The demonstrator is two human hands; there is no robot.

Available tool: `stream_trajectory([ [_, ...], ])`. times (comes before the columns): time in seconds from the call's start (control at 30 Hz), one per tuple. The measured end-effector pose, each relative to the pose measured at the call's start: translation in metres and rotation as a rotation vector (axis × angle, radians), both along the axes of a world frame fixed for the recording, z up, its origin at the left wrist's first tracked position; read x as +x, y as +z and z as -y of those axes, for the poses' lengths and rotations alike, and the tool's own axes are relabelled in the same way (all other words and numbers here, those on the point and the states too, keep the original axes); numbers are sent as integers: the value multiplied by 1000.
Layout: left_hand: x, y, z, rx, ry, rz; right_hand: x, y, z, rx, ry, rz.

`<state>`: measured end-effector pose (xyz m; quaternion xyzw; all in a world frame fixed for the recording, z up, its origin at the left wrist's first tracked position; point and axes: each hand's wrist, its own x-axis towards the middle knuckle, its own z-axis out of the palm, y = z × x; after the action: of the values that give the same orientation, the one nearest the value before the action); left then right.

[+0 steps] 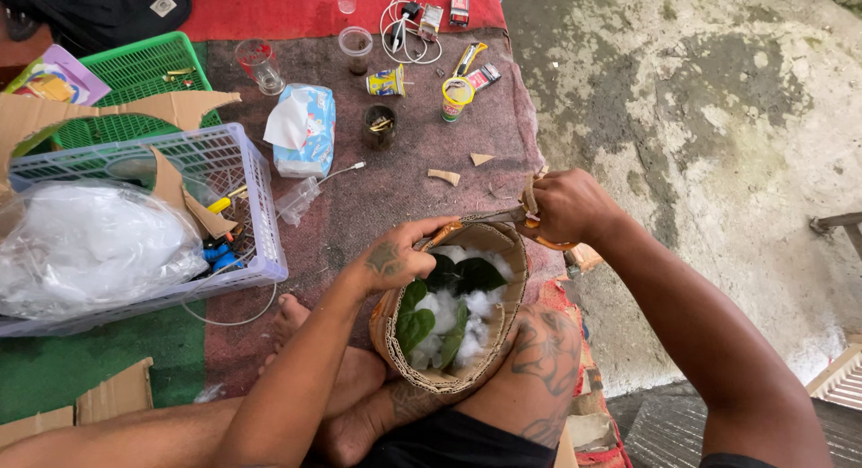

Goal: The person assembles a cylindrical cardboard container by taping a flat sheet into a tube. They place green leaves and white packing material inside, then use a box cutter and scissors to trim the edges and secure the structure with additional tape.

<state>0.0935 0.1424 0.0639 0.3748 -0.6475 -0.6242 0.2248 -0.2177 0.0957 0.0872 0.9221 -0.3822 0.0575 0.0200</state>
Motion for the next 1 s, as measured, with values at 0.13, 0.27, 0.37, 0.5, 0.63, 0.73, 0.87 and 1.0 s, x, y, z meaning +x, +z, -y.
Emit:
stream_trajectory([
  [0.13, -4, -6, 3, 53, -12, -99, -9, -2, 4, -59, 67, 15],
  [0.27, -5, -8, 5, 22, -28, -30, -5, 3, 3, -40, 72, 39],
  [0.37, -5, -11, 5, -2, -49, -44, 6, 6, 1, -31, 113, 108],
  [0.5, -4, -20, 9, 56, -67, -166, 10, 8, -2, -15, 108, 93],
  [0.63, -5, -30, 14, 79, -98, -176, 4, 4, 2, -48, 119, 75],
  [0.73, -7, -35, 16, 124, -90, -196, -1, -1, 7, -56, 140, 74],
  [0.87, -3, -41, 15, 199, -39, -232, -7, -14, 15, -7, 12, 28],
  [1.0, 21, -56, 13, 156, 118, -295, -16, -42, 28, 223, -541, 17],
])
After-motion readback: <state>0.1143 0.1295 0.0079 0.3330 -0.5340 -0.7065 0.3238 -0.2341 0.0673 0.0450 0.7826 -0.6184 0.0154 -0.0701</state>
